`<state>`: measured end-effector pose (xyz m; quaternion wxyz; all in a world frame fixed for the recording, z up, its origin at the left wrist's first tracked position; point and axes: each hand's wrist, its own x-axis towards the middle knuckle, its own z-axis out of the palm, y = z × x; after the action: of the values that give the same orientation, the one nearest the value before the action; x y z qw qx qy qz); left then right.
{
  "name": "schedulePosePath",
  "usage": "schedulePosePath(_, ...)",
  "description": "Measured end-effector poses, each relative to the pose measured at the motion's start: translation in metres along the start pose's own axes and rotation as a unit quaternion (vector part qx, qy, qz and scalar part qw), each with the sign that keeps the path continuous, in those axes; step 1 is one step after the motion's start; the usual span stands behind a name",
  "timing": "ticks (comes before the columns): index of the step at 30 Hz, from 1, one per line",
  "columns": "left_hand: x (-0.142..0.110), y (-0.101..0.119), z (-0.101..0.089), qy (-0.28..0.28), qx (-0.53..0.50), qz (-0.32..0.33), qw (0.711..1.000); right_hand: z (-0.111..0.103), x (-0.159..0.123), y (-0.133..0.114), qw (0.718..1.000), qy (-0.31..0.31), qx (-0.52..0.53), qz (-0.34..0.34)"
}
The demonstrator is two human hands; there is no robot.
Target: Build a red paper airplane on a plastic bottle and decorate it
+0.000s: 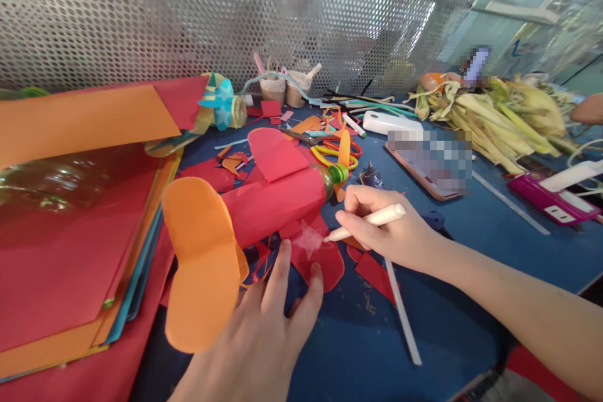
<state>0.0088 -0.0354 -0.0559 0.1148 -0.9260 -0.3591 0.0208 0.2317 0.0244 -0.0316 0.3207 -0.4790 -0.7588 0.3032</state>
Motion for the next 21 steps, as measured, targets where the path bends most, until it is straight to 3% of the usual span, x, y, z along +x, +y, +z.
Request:
schedulePosePath(17, -0.0015, 0.0002, -0.0028, 0.016, 0.008, -0.006, 1.0, 0.0003, 0.0003, -0.0003, 1.0, 0.001, -0.003, -0.001)
schedulePosePath(21, 0.0001, 0.0013, -0.0038, -0.004, 0.006, -0.006, 1.0, 0.0, -0.001, -0.0006, 1.0, -0.006, -0.005, 0.0)
